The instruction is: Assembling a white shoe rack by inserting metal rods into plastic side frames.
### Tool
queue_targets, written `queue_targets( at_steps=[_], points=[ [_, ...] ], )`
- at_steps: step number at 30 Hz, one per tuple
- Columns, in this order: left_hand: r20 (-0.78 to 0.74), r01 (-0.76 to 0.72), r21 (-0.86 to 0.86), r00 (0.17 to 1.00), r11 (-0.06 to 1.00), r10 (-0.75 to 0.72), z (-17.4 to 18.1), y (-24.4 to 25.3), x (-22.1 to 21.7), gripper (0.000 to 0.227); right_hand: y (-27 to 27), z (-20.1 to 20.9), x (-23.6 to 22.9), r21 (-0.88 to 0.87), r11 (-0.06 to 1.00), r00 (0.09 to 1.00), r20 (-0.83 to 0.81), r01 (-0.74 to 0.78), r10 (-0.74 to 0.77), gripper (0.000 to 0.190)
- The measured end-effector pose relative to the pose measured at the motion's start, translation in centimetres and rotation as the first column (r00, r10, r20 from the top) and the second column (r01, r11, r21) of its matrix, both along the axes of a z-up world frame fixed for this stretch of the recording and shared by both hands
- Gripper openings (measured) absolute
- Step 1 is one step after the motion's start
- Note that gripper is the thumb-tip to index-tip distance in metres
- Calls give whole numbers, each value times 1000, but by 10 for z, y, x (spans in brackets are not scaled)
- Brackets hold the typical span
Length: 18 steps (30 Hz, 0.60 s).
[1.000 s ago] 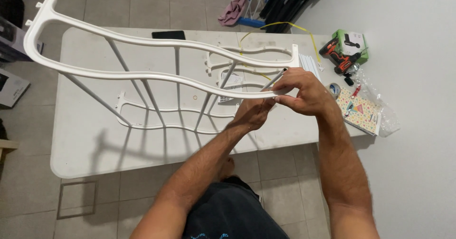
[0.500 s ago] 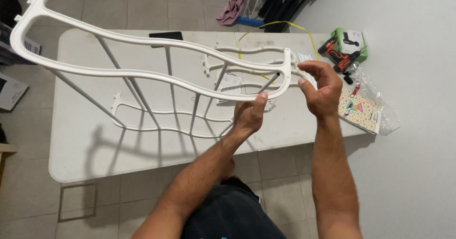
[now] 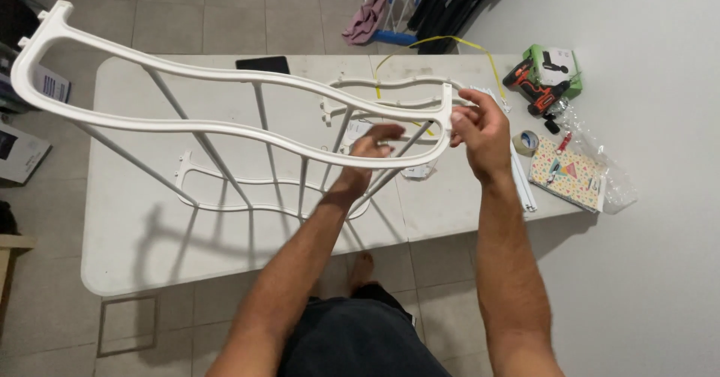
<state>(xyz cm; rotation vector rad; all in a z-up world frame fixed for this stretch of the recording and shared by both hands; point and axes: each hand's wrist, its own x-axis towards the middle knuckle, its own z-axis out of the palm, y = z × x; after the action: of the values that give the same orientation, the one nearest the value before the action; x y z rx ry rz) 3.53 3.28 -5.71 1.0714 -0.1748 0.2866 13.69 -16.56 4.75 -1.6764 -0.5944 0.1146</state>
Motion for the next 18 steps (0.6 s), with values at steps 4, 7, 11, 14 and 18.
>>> queue_targets(
  at_steps=[4,7,11,14,18],
  points=[
    [-138,-21,334,988,942,71,23,-7,32,49,9,-1,12,-67,998,1000,-31,-3,1,56],
    [-91,35,304,996,952,-7,36,-24,49,62,11,3,14,-6,999,996,-79,35,-35,54],
    [-49,40,313,998,949,-26,30,-27,58,51,11,7,12,73,996,987,-152,58,-46,57],
    [-80,82,310,995,947,-60,45,-28,52,46,13,8,10,87,993,985,-162,81,-66,56],
    [-78,78,308,995,948,-57,91,-18,34,47,14,5,16,113,986,977,-189,120,-97,54]
  ],
)
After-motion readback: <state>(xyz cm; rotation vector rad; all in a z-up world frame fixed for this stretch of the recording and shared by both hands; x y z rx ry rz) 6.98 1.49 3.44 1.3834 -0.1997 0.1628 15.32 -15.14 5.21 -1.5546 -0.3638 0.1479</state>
